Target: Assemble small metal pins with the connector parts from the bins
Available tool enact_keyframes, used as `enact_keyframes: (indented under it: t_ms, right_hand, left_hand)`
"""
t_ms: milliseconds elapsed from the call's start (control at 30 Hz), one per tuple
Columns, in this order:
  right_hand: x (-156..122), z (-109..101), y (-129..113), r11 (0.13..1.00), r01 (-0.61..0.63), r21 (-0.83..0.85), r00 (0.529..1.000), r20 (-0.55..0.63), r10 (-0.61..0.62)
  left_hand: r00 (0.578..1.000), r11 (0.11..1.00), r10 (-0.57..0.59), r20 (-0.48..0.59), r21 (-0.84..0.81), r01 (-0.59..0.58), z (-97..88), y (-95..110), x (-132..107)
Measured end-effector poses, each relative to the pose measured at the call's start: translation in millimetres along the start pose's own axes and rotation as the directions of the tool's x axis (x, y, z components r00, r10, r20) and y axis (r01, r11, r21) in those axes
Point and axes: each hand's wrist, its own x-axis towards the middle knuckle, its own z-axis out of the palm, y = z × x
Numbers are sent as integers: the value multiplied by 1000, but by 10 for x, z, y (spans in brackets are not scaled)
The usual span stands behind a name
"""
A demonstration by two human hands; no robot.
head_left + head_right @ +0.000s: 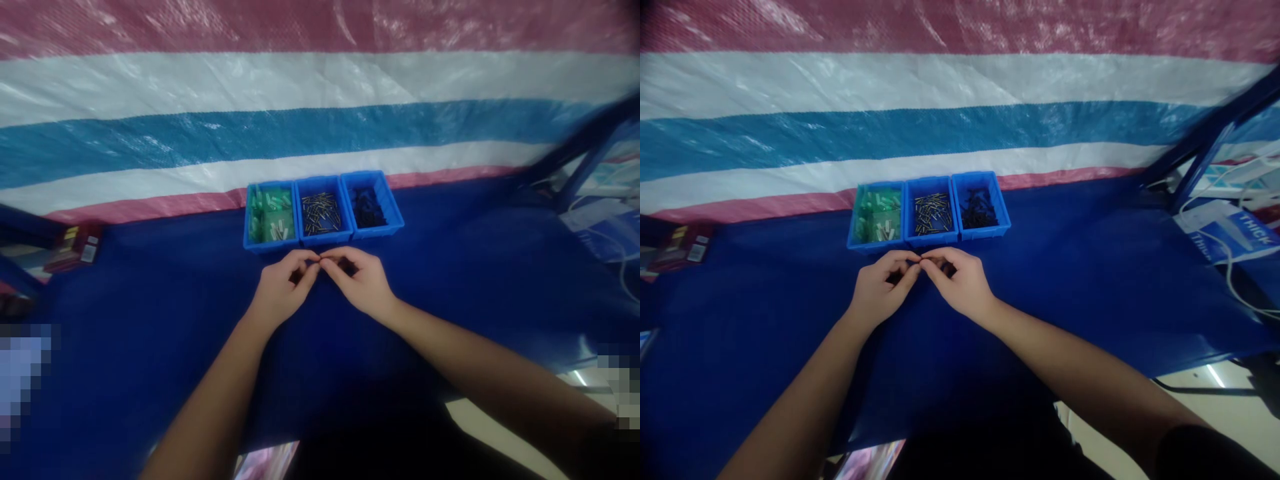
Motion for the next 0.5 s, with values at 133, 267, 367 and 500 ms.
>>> enact_keyframes:
  t_ms: [133,267,367,500]
  right_hand:
    - [-5,13,0,999,-15,34,1000,-24,16]
    - [-12,12,-7,999,-6,35,999,-34,8]
    - [-16,2,-1,1000,3,11,999,-33,-2]
    - [-16,-10,12,1000,-6,0,1000,-25,6]
  left_hand:
    - [1000,1000,-21,16,13,21,-7,-15,0]
    - [998,998,-60,33,3,60,-35,4,-1]
    - [997,998,-60,48,-32,62,-44,22,-6]
    - [999,999,-23,25,-44,25,-27,26,-9]
